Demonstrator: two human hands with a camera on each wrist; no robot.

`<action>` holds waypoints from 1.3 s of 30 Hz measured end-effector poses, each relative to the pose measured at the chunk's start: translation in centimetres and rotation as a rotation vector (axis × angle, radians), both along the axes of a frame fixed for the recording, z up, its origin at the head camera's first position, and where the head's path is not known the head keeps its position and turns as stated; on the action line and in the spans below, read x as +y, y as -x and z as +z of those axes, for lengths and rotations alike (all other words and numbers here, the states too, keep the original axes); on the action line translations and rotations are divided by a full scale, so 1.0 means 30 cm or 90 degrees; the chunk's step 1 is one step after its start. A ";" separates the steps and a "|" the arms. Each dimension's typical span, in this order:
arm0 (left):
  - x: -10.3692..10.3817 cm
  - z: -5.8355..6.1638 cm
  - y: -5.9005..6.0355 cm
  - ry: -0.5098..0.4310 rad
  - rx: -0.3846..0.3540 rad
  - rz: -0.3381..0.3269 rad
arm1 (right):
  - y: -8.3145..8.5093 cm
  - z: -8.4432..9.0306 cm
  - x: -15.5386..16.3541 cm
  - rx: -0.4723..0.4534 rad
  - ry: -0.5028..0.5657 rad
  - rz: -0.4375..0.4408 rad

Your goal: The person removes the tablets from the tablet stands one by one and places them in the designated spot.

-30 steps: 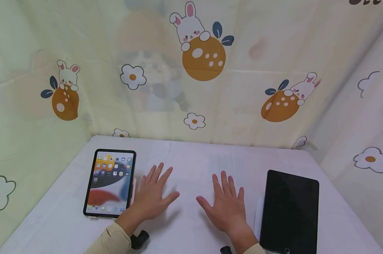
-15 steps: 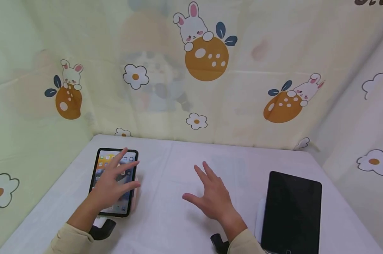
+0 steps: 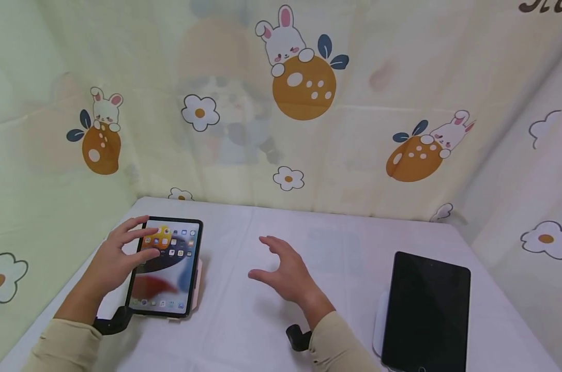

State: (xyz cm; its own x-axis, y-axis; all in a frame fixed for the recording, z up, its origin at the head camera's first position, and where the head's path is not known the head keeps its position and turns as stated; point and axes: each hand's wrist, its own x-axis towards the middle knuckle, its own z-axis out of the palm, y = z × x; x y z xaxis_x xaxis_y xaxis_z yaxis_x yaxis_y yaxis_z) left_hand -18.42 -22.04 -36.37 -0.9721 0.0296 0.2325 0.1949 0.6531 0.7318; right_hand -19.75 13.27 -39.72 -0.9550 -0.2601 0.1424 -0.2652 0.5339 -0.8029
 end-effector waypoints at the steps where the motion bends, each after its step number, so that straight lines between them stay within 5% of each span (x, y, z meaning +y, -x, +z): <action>1: -0.014 0.000 0.003 -0.003 -0.007 0.006 | 0.008 0.002 -0.014 -0.005 0.008 0.007; 13: -0.139 -0.072 0.064 -0.103 -0.064 0.024 | 0.077 -0.006 -0.175 -0.077 0.033 0.070; 19: -0.175 -0.090 0.093 -0.155 -0.133 -0.011 | 0.111 0.002 -0.249 -0.114 0.041 0.107; 29: -0.153 -0.136 0.135 -0.289 -0.218 -0.091 | 0.137 0.003 -0.340 -0.142 0.026 0.144; 39: -0.141 -0.149 0.156 -0.329 -0.231 -0.091 | 0.174 0.004 -0.391 -0.175 0.103 0.182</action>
State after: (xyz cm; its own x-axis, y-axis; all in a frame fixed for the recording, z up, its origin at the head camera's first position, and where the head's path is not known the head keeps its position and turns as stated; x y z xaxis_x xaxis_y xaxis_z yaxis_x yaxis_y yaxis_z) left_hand -23.11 -26.27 -40.85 -0.9864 0.1369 -0.0912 -0.0651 0.1845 0.9807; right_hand -24.96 1.54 -39.61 -0.8557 -0.5153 -0.0471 -0.1484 0.3316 -0.9317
